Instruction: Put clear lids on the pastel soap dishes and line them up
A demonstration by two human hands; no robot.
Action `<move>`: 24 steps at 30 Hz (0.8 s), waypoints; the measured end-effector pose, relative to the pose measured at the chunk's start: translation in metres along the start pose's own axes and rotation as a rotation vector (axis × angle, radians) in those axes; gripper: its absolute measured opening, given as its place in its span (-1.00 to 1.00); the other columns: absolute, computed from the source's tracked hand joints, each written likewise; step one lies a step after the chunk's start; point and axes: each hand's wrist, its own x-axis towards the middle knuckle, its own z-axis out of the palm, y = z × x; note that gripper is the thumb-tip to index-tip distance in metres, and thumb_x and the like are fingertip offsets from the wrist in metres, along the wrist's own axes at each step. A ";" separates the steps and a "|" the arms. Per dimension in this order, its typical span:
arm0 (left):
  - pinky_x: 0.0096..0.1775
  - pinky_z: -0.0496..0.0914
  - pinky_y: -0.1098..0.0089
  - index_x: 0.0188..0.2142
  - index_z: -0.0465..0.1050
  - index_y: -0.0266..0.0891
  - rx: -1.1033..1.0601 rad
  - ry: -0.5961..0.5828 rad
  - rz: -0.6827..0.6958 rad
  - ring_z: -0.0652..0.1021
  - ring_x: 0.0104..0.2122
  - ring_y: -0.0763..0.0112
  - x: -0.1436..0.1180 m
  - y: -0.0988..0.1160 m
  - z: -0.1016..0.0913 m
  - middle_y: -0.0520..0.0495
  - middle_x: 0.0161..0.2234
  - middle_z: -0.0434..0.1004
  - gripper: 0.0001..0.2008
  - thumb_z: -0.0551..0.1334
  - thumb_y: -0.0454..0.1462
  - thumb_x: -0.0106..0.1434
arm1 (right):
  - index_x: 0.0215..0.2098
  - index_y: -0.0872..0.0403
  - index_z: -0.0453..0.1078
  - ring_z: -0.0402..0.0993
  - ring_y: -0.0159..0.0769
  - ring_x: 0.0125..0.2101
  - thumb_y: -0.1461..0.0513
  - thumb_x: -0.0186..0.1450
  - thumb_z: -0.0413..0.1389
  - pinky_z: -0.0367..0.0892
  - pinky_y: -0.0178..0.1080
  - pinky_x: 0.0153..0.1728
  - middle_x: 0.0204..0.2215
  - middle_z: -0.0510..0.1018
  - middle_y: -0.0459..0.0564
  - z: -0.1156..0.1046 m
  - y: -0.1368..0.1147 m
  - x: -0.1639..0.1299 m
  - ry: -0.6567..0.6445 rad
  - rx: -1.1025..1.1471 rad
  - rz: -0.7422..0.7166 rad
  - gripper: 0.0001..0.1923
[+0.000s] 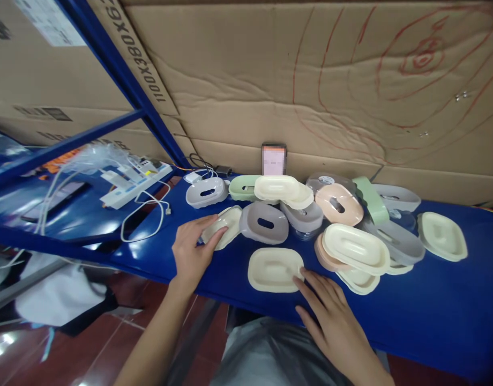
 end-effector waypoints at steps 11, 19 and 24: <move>-0.05 0.59 0.09 -0.06 0.53 -0.11 -0.072 0.032 0.071 0.72 -0.14 0.16 -0.015 0.046 -0.019 -0.08 -0.16 0.73 -0.80 0.45 -0.16 0.41 | 0.63 -0.05 -0.08 0.42 0.08 0.36 0.08 0.59 0.05 0.58 0.16 0.20 0.50 0.28 0.16 -0.001 -0.003 -0.003 0.006 0.059 0.106 -0.27; -0.01 0.54 0.19 0.02 0.55 -0.11 -0.234 -0.347 0.515 0.71 -0.11 0.26 -0.047 0.117 0.005 -0.04 -0.12 0.75 -0.86 0.36 -0.29 0.49 | 0.64 -0.15 -0.15 0.21 0.16 0.48 0.05 0.58 0.07 0.56 0.15 0.21 0.61 -0.05 0.19 -0.002 -0.003 -0.010 0.051 0.130 0.142 -0.23; 0.13 0.48 0.14 0.16 0.49 -0.09 -0.256 -0.462 0.470 0.65 0.04 0.20 -0.047 0.105 0.006 -0.11 0.02 0.69 -0.75 0.32 -0.19 0.54 | 0.57 -0.13 0.09 0.30 0.10 0.44 0.07 0.58 0.09 0.53 0.14 0.25 0.55 0.16 0.14 -0.006 0.004 0.001 -0.002 0.148 0.142 -0.35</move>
